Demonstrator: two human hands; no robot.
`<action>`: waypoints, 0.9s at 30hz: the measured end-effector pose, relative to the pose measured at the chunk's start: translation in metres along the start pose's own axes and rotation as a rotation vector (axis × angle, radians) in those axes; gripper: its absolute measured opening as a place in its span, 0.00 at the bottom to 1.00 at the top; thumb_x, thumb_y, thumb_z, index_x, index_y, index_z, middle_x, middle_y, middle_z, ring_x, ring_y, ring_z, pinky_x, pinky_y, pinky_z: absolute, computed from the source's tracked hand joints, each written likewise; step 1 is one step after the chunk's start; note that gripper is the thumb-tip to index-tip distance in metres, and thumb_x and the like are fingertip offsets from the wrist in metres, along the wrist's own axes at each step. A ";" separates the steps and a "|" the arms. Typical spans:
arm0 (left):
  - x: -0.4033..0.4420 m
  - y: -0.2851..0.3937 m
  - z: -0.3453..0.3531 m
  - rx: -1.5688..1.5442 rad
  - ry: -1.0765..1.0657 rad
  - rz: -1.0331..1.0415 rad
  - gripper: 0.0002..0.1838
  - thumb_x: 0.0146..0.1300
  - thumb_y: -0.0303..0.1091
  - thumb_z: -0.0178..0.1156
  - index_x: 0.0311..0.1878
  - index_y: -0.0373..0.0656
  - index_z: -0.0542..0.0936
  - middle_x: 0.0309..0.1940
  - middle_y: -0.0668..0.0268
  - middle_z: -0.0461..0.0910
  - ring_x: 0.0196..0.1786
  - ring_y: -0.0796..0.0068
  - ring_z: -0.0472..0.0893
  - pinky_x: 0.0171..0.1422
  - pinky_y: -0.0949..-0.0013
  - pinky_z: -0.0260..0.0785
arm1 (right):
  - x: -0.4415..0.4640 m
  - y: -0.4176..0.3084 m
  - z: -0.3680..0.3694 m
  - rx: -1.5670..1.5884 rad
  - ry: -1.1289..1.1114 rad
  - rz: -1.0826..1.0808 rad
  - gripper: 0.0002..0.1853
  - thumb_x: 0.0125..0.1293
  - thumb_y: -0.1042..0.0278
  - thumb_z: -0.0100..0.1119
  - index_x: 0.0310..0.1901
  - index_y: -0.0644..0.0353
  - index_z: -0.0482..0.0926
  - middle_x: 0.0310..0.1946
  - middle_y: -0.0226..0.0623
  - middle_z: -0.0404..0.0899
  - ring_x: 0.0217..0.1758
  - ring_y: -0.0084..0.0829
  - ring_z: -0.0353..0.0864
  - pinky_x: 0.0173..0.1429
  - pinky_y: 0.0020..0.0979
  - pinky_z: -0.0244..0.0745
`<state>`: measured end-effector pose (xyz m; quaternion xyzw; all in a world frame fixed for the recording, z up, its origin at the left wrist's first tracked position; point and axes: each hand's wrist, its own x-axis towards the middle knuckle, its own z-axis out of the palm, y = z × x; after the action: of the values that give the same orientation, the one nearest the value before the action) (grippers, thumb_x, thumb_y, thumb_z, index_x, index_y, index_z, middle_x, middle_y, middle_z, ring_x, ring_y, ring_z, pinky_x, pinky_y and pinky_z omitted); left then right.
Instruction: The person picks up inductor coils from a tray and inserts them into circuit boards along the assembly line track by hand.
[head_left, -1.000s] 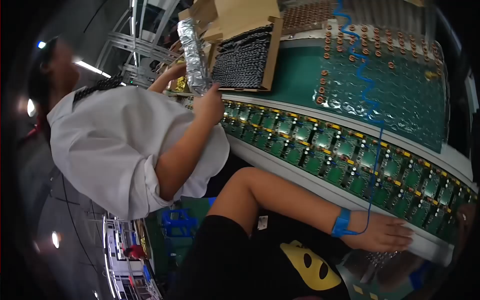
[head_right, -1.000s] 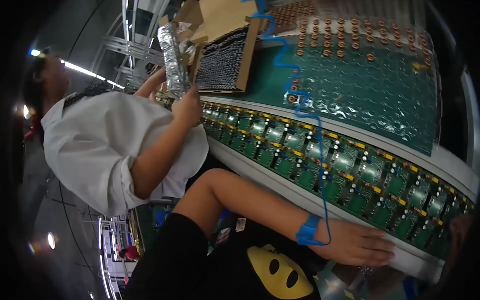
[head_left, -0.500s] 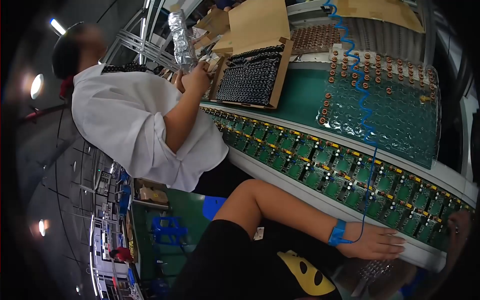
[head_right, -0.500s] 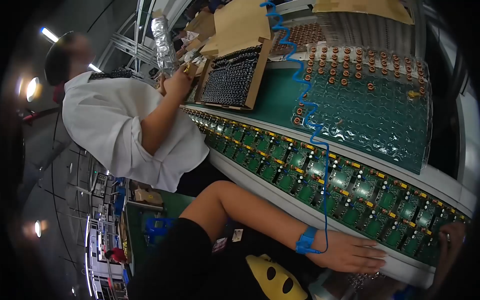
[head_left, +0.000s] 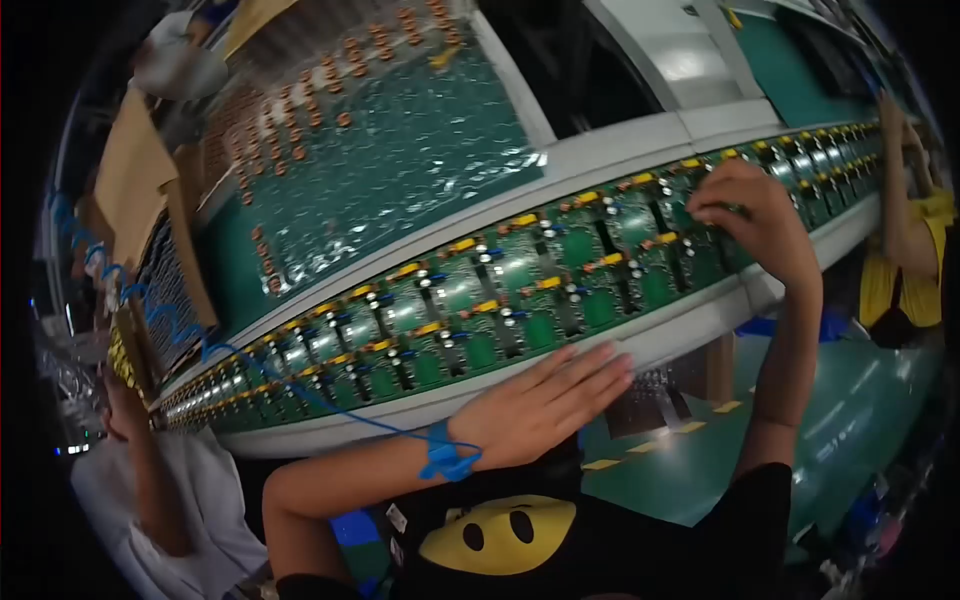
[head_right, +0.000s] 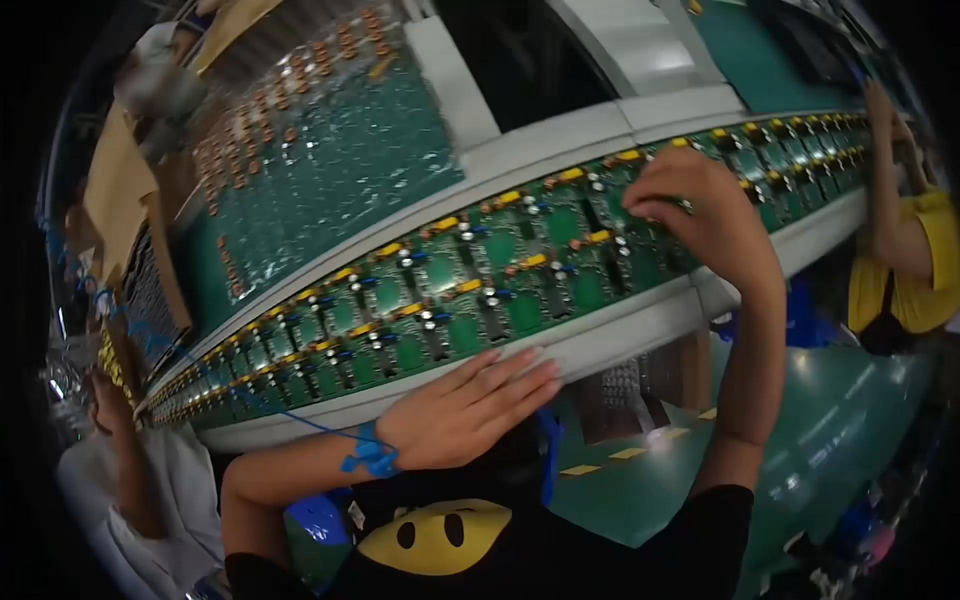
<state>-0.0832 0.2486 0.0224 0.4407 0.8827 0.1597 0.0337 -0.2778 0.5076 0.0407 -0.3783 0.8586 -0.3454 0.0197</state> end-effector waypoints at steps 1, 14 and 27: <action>0.000 -0.001 -0.002 0.048 -0.043 -0.053 0.31 0.65 0.31 0.53 0.72 0.39 0.66 0.74 0.60 0.64 0.78 0.63 0.60 0.81 0.56 0.48 | 0.000 0.002 -0.002 0.008 -0.015 0.025 0.08 0.52 0.80 0.68 0.35 0.64 0.83 0.32 0.38 0.80 0.39 0.39 0.78 0.45 0.36 0.73; 0.004 -0.002 -0.008 0.061 -0.088 -0.040 0.28 0.64 0.30 0.52 0.70 0.39 0.69 0.73 0.61 0.65 0.77 0.62 0.62 0.82 0.56 0.46 | 0.001 0.007 -0.002 0.046 -0.091 0.091 0.06 0.55 0.80 0.67 0.36 0.62 0.86 0.34 0.32 0.79 0.40 0.29 0.78 0.44 0.30 0.74; 0.006 0.001 -0.002 0.088 -0.104 -0.055 0.28 0.65 0.31 0.52 0.71 0.41 0.69 0.74 0.63 0.65 0.77 0.63 0.61 0.82 0.56 0.46 | -0.007 0.007 0.000 -0.039 -0.041 0.014 0.05 0.55 0.78 0.67 0.35 0.62 0.85 0.34 0.32 0.79 0.40 0.31 0.78 0.44 0.32 0.73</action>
<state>-0.0867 0.2536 0.0246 0.4248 0.8978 0.0967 0.0644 -0.2776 0.5159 0.0350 -0.3795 0.8672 -0.3208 0.0327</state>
